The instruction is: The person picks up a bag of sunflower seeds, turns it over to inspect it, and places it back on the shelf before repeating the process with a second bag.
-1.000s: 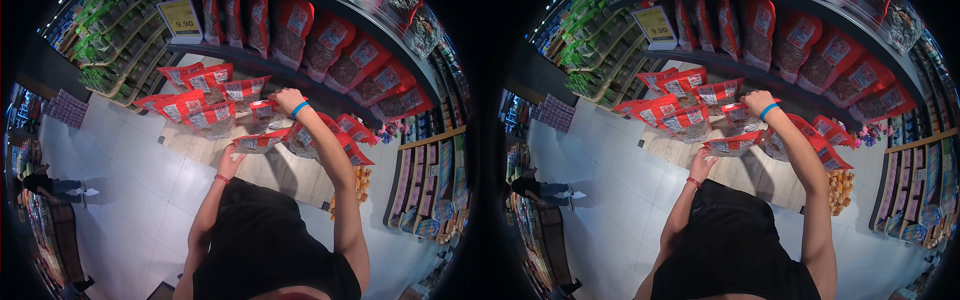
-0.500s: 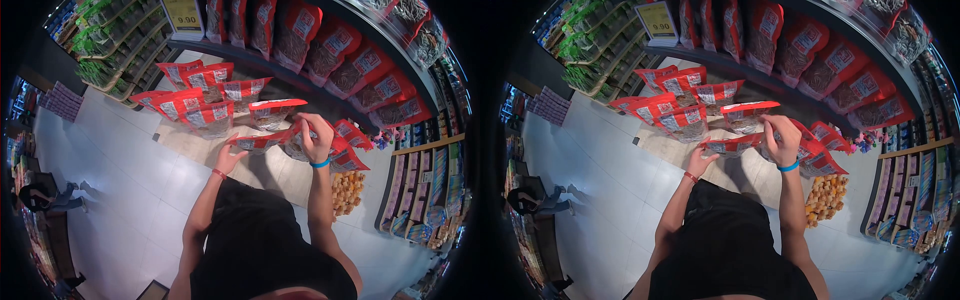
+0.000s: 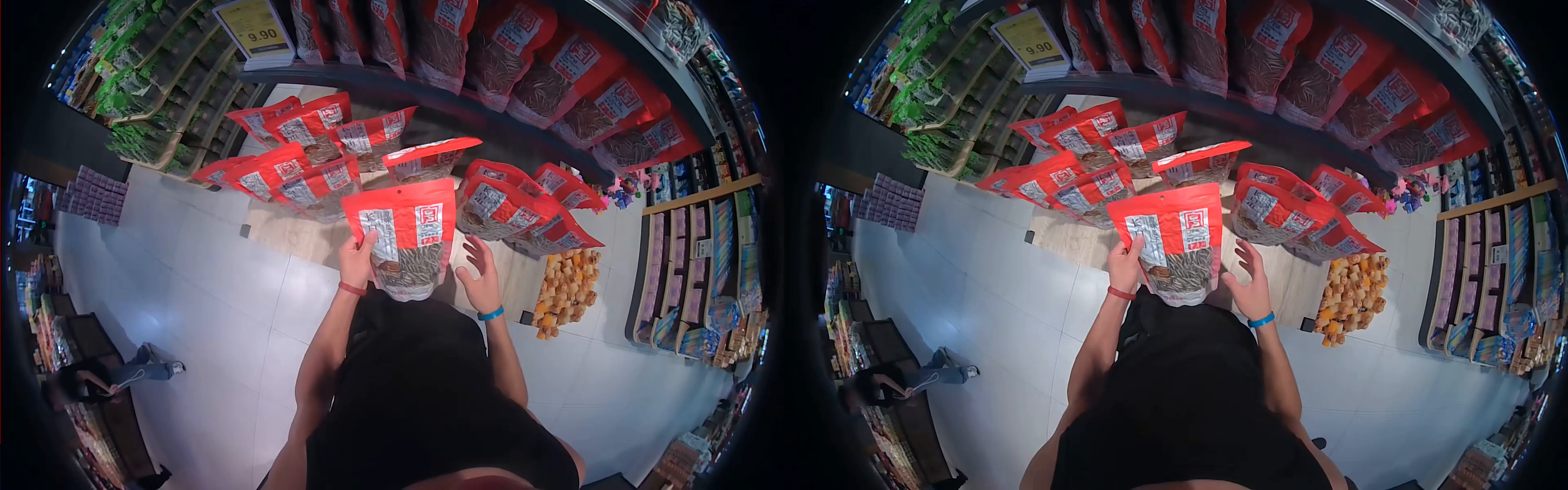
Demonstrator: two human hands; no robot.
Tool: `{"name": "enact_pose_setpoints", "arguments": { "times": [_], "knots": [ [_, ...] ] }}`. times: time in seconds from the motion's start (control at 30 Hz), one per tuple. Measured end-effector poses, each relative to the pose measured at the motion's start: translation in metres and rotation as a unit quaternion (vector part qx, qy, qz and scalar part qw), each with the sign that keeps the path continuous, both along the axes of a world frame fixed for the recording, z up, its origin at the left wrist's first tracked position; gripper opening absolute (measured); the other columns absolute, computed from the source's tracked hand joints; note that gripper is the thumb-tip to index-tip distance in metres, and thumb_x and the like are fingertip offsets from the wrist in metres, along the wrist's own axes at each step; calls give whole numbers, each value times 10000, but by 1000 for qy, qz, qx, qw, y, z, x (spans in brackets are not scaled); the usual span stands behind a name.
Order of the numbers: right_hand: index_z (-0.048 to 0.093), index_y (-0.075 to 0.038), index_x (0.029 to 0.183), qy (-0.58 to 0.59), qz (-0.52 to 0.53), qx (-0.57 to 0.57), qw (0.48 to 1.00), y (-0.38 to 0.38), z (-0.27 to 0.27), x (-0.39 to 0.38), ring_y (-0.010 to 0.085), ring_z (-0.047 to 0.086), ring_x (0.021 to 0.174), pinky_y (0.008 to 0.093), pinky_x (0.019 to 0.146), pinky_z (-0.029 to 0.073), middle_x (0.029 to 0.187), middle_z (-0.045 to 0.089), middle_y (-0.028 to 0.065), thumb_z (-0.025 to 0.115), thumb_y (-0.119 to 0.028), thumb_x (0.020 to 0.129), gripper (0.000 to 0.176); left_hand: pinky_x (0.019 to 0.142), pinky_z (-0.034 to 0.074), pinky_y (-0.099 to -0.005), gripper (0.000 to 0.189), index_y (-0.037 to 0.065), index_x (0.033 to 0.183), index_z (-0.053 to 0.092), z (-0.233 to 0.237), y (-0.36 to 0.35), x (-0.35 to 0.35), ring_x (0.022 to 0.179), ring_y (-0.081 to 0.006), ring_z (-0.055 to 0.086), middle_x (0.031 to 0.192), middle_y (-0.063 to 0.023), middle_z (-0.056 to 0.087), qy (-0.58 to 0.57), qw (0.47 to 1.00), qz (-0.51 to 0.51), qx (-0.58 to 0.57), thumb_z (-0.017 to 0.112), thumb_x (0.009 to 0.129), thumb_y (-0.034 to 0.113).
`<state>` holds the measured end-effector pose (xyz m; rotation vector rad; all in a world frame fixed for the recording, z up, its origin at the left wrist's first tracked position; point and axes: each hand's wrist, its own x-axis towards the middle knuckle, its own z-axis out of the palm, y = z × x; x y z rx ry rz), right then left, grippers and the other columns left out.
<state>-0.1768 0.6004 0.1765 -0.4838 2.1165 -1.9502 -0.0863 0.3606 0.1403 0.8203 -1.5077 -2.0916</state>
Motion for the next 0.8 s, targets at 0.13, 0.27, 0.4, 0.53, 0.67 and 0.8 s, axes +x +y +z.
{"name": "enact_pose_setpoints", "arguments": {
  "times": [0.13, 0.27, 0.4, 0.53, 0.67, 0.8],
  "knots": [
    [558, 29, 1208, -200, 168, -41, 965, 0, -12, 3, 143, 613, 1013, 319, 866, 490, 1077, 664, 78, 691, -87, 850, 398, 781, 466, -238, 201, -35, 1072, 639, 24, 24, 8, 877, -69, 585, 1013, -36, 666, 43, 997, 3, 70, 625, 939, 116],
    [637, 26, 1088, -214, 209, -21, 954, -2, -16, 9, 106, 617, 889, 296, 805, 504, 985, 684, 43, 719, -121, 847, 294, 807, 480, -257, 190, -27, 1088, 625, 42, 19, 18, 899, -93, 604, 1016, -39, 665, 2, 998, -33, 56, 616, 937, 88],
    [664, 17, 1034, -173, 196, -13, 965, -4, 7, 5, 103, 619, 855, 291, 774, 509, 947, 687, 40, 714, -114, 846, 235, 819, 496, -269, 197, -25, 1087, 621, 58, 24, 28, 919, -107, 620, 1013, -45, 668, 54, 995, -40, 75, 627, 916, 74],
    [664, 29, 1026, -199, 186, -29, 962, -4, 14, -1, 104, 617, 850, 281, 762, 508, 950, 687, 58, 705, -104, 846, 228, 843, 505, -289, 263, -31, 1127, 603, 64, 40, 40, 949, -133, 633, 1030, -69, 671, 0, 983, -178, 47, 639, 888, 72],
    [661, 36, 1024, -188, 190, -52, 962, -5, 26, -2, 105, 614, 845, 281, 756, 508, 946, 685, 55, 709, -107, 843, 235, 849, 504, -304, 282, -33, 1137, 599, 77, 47, 42, 958, -148, 635, 1026, -75, 673, 22, 982, -188, 22, 638, 900, 113],
    [661, 32, 1039, -169, 200, -29, 965, 1, 17, -4, 107, 620, 847, 293, 764, 511, 946, 691, 61, 709, -99, 839, 244, 897, 481, -310, 306, -36, 1181, 564, 78, 44, 46, 1018, -152, 611, 1089, -86, 651, 20, 978, -208, -21, 628, 909, 88]
  ]
}}
